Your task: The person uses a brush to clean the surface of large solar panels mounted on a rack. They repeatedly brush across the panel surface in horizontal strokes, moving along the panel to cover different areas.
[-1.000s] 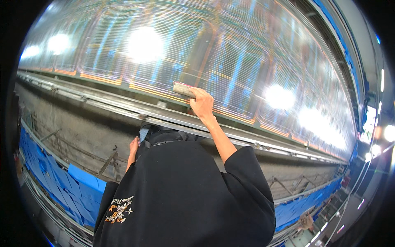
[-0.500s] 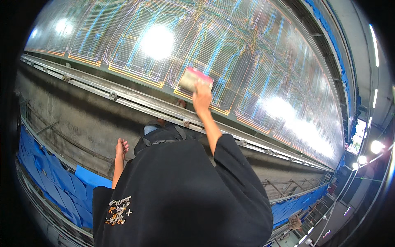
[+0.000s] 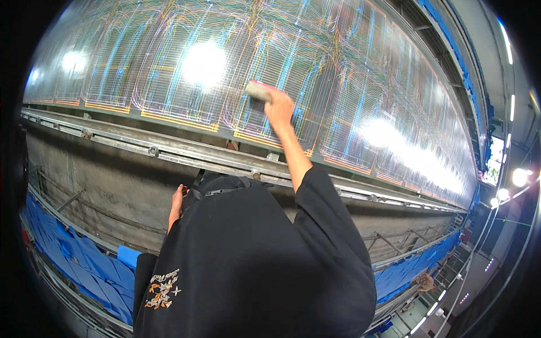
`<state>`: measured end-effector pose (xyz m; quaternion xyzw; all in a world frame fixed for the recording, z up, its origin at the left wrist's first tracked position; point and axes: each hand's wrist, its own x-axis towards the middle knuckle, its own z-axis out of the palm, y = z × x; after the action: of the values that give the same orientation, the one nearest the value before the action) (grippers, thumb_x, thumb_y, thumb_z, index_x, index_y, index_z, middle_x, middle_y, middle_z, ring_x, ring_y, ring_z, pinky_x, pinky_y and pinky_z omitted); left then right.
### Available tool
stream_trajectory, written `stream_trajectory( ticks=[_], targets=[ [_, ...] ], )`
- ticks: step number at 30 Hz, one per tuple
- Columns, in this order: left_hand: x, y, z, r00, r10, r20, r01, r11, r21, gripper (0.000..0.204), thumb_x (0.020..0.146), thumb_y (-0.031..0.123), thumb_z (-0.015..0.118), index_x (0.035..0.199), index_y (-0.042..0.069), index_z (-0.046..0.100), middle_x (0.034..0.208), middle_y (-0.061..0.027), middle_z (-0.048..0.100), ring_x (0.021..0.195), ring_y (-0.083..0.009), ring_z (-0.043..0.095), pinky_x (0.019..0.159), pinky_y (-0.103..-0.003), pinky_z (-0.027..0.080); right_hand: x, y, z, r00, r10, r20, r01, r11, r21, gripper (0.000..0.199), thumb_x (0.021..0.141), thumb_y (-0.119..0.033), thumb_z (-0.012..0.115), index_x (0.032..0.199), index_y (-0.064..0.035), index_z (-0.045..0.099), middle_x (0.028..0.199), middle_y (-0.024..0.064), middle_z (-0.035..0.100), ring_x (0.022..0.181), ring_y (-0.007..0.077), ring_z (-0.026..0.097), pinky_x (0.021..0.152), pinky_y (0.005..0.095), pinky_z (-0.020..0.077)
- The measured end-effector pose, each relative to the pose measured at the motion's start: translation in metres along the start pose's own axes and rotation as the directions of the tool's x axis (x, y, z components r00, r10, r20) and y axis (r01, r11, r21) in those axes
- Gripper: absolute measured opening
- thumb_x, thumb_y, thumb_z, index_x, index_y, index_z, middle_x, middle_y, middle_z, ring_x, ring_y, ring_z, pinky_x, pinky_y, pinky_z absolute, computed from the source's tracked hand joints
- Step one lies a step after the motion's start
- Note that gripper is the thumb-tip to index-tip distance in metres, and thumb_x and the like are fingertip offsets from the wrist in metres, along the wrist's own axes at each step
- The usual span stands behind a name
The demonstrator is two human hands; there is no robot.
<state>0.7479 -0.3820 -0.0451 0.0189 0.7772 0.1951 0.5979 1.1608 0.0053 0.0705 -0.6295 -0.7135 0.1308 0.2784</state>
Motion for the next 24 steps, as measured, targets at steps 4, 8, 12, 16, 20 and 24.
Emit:
stream_trajectory(
  ticks=[4, 8, 12, 16, 20, 24],
  targets=[
    [0.0, 0.005, 0.002, 0.997, -0.049, -0.056, 0.043, 0.993, -0.113, 0.06, 0.105, 0.059, 0.056, 0.134, 0.009, 0.07, 0.119, -0.0042, 0.076, 0.097, -0.0188, 0.067, 0.086, -0.037, 0.049, -0.106, -0.026, -0.015, 0.993, -0.063, 0.103, 0.06, 0.998, 0.025, 0.038, 0.068, -0.004, 0.069, 0.106, -0.0087, 0.075, 0.106, 0.0148, 0.077, 0.101, 0.0371, 0.073, 0.09, 0.0478, 0.0577],
    [0.006, -0.016, -0.012, 0.993, -0.111, -0.037, 0.109, 0.993, -0.05, 0.065, 0.106, 0.06, 0.053, 0.142, 0.008, 0.065, 0.122, -0.0043, 0.075, 0.099, -0.0208, 0.067, 0.088, -0.039, 0.049, -0.124, -0.017, -0.044, 0.964, 0.066, 0.259, -0.074, 0.997, 0.021, 0.034, 0.073, -0.009, 0.066, 0.104, -0.0084, 0.08, 0.109, 0.0159, 0.08, 0.103, 0.0375, 0.075, 0.094, 0.0461, 0.0583],
    [0.012, -0.017, -0.021, 0.993, -0.117, 0.031, 0.114, 0.99, 0.082, 0.07, 0.106, 0.061, 0.052, 0.149, 0.006, 0.06, 0.123, -0.0044, 0.074, 0.1, -0.0213, 0.067, 0.089, -0.041, 0.05, -0.06, 0.027, -0.062, 0.993, 0.113, 0.024, -0.11, 0.988, -0.109, 0.033, 0.08, -0.01, 0.068, 0.111, -0.0082, 0.08, 0.11, 0.0149, 0.08, 0.101, 0.0363, 0.073, 0.09, 0.0477, 0.0543],
    [-0.008, 0.02, -0.01, 0.992, -0.125, 0.007, 0.123, 0.987, 0.101, 0.07, 0.106, 0.06, 0.052, 0.149, 0.006, 0.06, 0.123, -0.0056, 0.073, 0.099, -0.0205, 0.067, 0.088, -0.041, 0.051, -0.081, 0.054, -0.037, 0.996, -0.005, -0.091, -0.001, 0.998, -0.07, 0.04, 0.074, -0.003, 0.071, 0.114, -0.0054, 0.074, 0.112, 0.0183, 0.076, 0.103, 0.0408, 0.069, 0.091, 0.0498, 0.0526],
    [-0.012, 0.034, -0.01, 0.998, -0.047, -0.039, 0.046, 0.998, -0.043, 0.067, 0.106, 0.059, 0.054, 0.145, 0.006, 0.061, 0.122, -0.0065, 0.073, 0.098, -0.0196, 0.068, 0.086, -0.04, 0.052, -0.173, 0.008, -0.03, 0.993, -0.081, 0.087, 0.089, 0.992, -0.092, 0.046, 0.067, -0.003, 0.07, 0.113, -0.0055, 0.071, 0.112, 0.0145, 0.07, 0.11, 0.0376, 0.065, 0.091, 0.0512, 0.0514],
    [-0.01, 0.029, -0.004, 0.999, -0.047, -0.011, 0.047, 0.998, -0.041, 0.064, 0.106, 0.057, 0.056, 0.143, 0.005, 0.062, 0.122, -0.0064, 0.073, 0.098, -0.02, 0.068, 0.086, -0.038, 0.053, -0.151, 0.011, -0.059, 0.993, 0.022, 0.119, -0.025, 1.0, 0.02, 0.039, 0.073, -0.006, 0.069, 0.112, -0.0061, 0.075, 0.11, 0.0137, 0.076, 0.107, 0.035, 0.071, 0.094, 0.0498, 0.0508]
  ],
)
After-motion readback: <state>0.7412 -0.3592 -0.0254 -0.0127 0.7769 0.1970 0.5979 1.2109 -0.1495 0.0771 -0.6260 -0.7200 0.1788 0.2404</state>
